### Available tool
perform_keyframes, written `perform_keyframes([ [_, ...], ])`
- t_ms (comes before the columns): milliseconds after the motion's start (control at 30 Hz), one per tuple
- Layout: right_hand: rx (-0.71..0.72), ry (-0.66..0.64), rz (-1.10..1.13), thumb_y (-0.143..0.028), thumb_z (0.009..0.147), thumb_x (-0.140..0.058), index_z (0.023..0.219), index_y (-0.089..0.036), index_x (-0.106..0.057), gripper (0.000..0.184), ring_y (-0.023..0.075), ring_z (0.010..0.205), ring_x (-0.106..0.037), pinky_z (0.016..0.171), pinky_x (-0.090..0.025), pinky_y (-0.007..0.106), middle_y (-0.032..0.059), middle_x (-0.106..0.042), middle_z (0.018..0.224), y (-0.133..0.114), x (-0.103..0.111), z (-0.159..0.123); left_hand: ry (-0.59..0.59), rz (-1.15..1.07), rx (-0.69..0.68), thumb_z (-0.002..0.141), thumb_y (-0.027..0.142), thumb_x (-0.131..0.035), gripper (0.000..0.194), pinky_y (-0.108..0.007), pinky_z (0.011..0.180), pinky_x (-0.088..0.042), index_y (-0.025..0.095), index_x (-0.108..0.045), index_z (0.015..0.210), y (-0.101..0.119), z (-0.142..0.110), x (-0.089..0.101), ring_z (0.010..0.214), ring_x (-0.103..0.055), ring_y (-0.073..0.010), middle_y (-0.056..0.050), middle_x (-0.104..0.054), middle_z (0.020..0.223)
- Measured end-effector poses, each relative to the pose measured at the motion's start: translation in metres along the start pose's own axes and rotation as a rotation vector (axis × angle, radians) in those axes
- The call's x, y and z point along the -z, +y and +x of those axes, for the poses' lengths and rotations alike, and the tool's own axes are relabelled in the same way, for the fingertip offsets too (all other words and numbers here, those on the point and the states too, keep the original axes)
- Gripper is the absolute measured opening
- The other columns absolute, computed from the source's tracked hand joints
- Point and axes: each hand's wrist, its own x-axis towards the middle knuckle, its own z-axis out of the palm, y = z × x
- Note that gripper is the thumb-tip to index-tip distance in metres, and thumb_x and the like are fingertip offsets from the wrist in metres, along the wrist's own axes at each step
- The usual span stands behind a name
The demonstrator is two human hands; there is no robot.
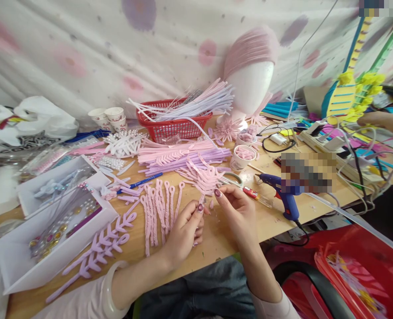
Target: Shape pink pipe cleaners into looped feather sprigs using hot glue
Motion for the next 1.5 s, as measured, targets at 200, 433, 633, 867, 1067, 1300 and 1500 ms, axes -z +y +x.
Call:
perform_keyframes([
  [200,0.010,-0.008,0.008,-0.037,0.083,-0.067,0.092,-0.022,-0.063,0.019,0.0181,0.083,-0.059,0.074,-0.048,0.032,0.0036,-0.062,0.090,0.001,-0.002,-0.002,0.001,-0.002,0.008,0.083,0.055,-0.056,0.035,-0.016,0.040,-0.021,0.021,-0.048,0.081,0.001,-0.001,0.000,0.044,-0.022,-0.0052,0.009,-0.030,0.058],
  [433,0.033,-0.034,-0.001,-0.035,0.083,-0.067,0.091,-0.022,-0.064,0.015,0.0192,0.083,-0.059,0.071,-0.049,0.032,0.0050,-0.061,0.091,0.004,-0.002,-0.001,-0.004,0.008,0.010,0.083,0.056,-0.055,0.035,-0.016,0.040,-0.021,0.021,-0.048,0.081,0.003,-0.002,-0.001,0.044,-0.021,-0.0059,0.010,-0.027,0.056],
  [633,0.024,-0.040,-0.002,-0.034,0.084,-0.067,0.091,-0.023,-0.065,0.014,0.0184,0.083,-0.059,0.072,-0.048,0.031,0.0041,-0.061,0.091,0.005,-0.001,-0.001,-0.006,0.009,0.009,0.084,0.057,-0.054,0.036,-0.016,0.040,-0.021,0.021,-0.048,0.081,0.001,0.000,0.000,0.044,-0.021,-0.0057,0.009,-0.028,0.057],
  [867,0.001,-0.056,-0.009,-0.036,0.082,-0.068,0.086,-0.021,-0.065,0.016,0.0189,0.084,-0.060,0.071,-0.048,0.031,0.0048,-0.063,0.090,0.003,-0.002,0.001,-0.010,-0.002,0.011,0.083,0.055,-0.056,0.035,-0.016,0.040,-0.021,0.021,-0.049,0.080,0.000,-0.001,0.000,0.044,-0.021,-0.0055,0.010,-0.027,0.056],
  [1067,0.038,-0.012,-0.079,-0.041,0.081,-0.069,0.083,-0.021,-0.067,0.020,0.0207,0.082,-0.060,0.068,-0.049,0.032,0.0052,-0.065,0.082,0.004,-0.002,0.002,-0.018,0.000,0.004,0.087,0.051,-0.053,0.031,-0.016,0.040,-0.021,0.021,-0.049,0.081,0.000,-0.001,0.001,0.044,-0.021,-0.0056,0.010,-0.026,0.055],
  [1300,0.091,-0.011,-0.142,-0.038,0.083,-0.067,0.081,-0.021,-0.067,0.018,0.0213,0.083,-0.061,0.073,-0.049,0.034,0.0051,-0.066,0.081,0.001,0.000,0.002,-0.024,-0.001,0.005,0.085,0.055,-0.055,0.035,-0.016,0.040,-0.021,0.021,-0.049,0.081,0.000,0.000,0.000,0.044,-0.021,-0.0055,0.010,-0.027,0.055],
  [1500,0.170,-0.066,-0.232,-0.030,0.085,-0.066,0.077,-0.021,-0.066,0.012,0.0177,0.078,-0.060,0.076,-0.045,0.032,0.0020,-0.064,0.077,-0.006,0.004,0.006,-0.025,-0.007,0.006,0.083,0.056,-0.056,0.036,-0.016,0.040,-0.021,0.021,-0.049,0.080,-0.001,0.000,0.001,0.044,-0.021,-0.0056,0.010,-0.027,0.054],
])
